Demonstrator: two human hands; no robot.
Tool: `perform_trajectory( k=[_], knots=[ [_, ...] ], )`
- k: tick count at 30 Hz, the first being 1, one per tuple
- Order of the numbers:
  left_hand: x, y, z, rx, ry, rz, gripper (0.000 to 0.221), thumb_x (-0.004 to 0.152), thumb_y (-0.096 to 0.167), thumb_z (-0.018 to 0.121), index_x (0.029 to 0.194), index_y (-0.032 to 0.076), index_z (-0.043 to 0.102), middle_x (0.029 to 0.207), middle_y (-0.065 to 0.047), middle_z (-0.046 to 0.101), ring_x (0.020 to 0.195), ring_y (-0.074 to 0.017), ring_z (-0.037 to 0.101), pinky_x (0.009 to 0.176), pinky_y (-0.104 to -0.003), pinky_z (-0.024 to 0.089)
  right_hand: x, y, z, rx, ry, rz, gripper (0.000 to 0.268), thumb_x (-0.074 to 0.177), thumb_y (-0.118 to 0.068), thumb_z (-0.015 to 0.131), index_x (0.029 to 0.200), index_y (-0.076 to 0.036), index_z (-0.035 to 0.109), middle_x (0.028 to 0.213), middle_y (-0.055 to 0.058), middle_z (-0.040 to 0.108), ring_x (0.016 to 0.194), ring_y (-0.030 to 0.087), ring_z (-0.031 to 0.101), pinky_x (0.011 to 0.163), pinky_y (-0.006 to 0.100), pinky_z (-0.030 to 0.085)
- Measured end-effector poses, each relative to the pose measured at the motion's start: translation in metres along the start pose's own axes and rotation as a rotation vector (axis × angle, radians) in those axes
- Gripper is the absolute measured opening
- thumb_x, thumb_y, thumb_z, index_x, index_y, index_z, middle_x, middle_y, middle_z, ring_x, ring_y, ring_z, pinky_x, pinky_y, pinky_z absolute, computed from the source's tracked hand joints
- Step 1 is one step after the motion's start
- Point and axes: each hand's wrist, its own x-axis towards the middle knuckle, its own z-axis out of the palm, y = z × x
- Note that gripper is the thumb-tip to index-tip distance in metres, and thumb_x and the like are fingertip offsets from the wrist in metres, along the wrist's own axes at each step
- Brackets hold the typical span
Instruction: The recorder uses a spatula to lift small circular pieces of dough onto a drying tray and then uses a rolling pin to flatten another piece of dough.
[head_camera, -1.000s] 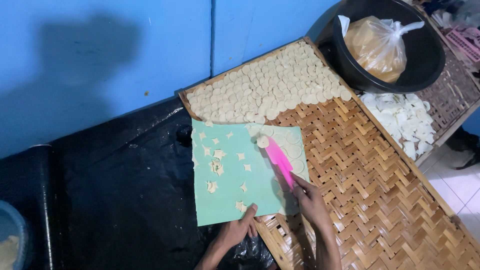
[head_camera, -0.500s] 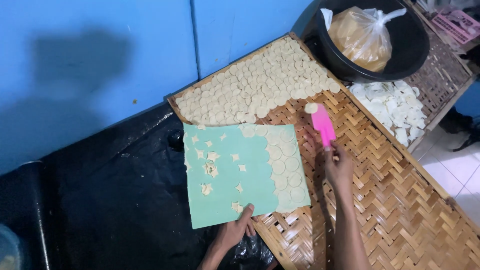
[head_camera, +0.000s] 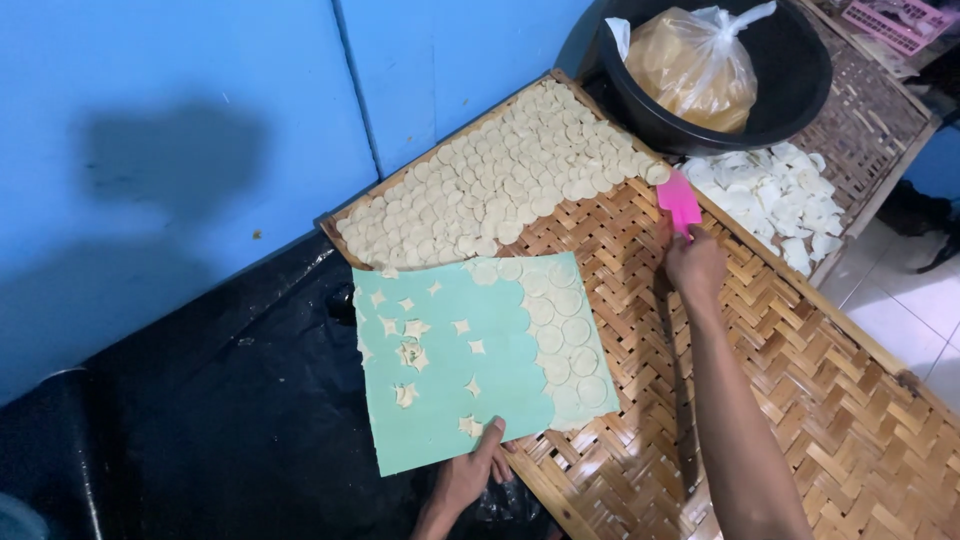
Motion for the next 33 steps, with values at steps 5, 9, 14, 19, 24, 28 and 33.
perform_trajectory(
  k=[5,9,14,19,24,28,33],
  knots=[
    [0.0,0.013,0.001,0.003,-0.018,-0.038,0.031,0.104,0.022,0.056,0.096,-0.006,0.065,0.072,-0.014,0.072,0.044,-0.0187,0.065,0.039,-0.03,0.048,-0.003,-0.011,-0.013,-0.134,-0.085,0.017,0.04,0.1,-0.01,0.051,0.138,-0.002,0.064,0.098,0.029,0.07,0.081,0.043,0.072,0.073,0.054,0.057],
    [0.0,0.008,0.0,-0.019,-0.019,-0.04,0.031,0.103,0.023,0.056,0.096,-0.006,0.065,0.074,-0.014,0.073,0.044,-0.0189,0.065,0.039,-0.03,0.048,-0.008,-0.015,-0.02,-0.355,-0.002,-0.135,0.043,0.097,-0.002,0.053,0.138,-0.002,0.065,0.112,0.03,0.064,0.088,0.042,0.069,0.076,0.055,0.057],
    [0.0,0.006,-0.001,-0.021,-0.022,-0.029,0.031,0.102,0.024,0.057,0.097,-0.006,0.065,0.074,-0.014,0.074,0.045,-0.0192,0.066,0.039,-0.03,0.049,-0.019,-0.032,-0.034,-0.321,0.01,-0.123,0.061,0.09,0.007,0.051,0.147,-0.011,0.06,0.123,0.032,0.058,0.085,0.042,0.069,0.075,0.054,0.057],
    [0.0,0.002,-0.002,-0.022,-0.033,-0.04,0.033,0.103,0.025,0.057,0.096,-0.006,0.065,0.072,-0.014,0.073,0.046,-0.0186,0.065,0.04,-0.03,0.049,-0.028,-0.027,-0.038,-0.264,0.026,-0.105,0.069,0.085,0.008,0.054,0.151,-0.012,0.057,0.119,0.031,0.059,0.084,0.041,0.068,0.071,0.053,0.057],
    [-0.003,0.016,0.001,-0.002,-0.022,-0.03,0.032,0.102,0.024,0.056,0.095,-0.005,0.066,0.071,-0.014,0.073,0.045,-0.0183,0.065,0.04,-0.029,0.049,-0.06,-0.024,-0.051,-0.063,0.076,-0.104,0.046,0.101,-0.007,0.056,0.148,-0.008,0.06,0.097,0.024,0.069,0.071,0.034,0.066,0.063,0.05,0.057],
    [0.001,0.007,0.0,-0.032,-0.025,-0.03,0.031,0.102,0.023,0.057,0.095,-0.005,0.065,0.072,-0.013,0.073,0.045,-0.0181,0.065,0.04,-0.029,0.048,-0.124,-0.046,-0.072,0.166,-0.113,-0.11,0.038,0.101,-0.019,0.062,0.138,-0.009,0.066,0.091,0.017,0.075,0.064,0.023,0.069,0.06,0.045,0.058],
    [0.0,0.012,0.0,-0.014,-0.032,-0.064,0.029,0.103,0.023,0.055,0.099,-0.004,0.064,0.075,-0.013,0.073,0.046,-0.0179,0.065,0.04,-0.029,0.049,-0.194,-0.077,-0.09,0.005,-0.187,-0.289,0.034,0.092,-0.022,0.068,0.125,-0.012,0.075,0.091,0.02,0.075,0.073,0.035,0.072,0.069,0.047,0.057]
  ],
)
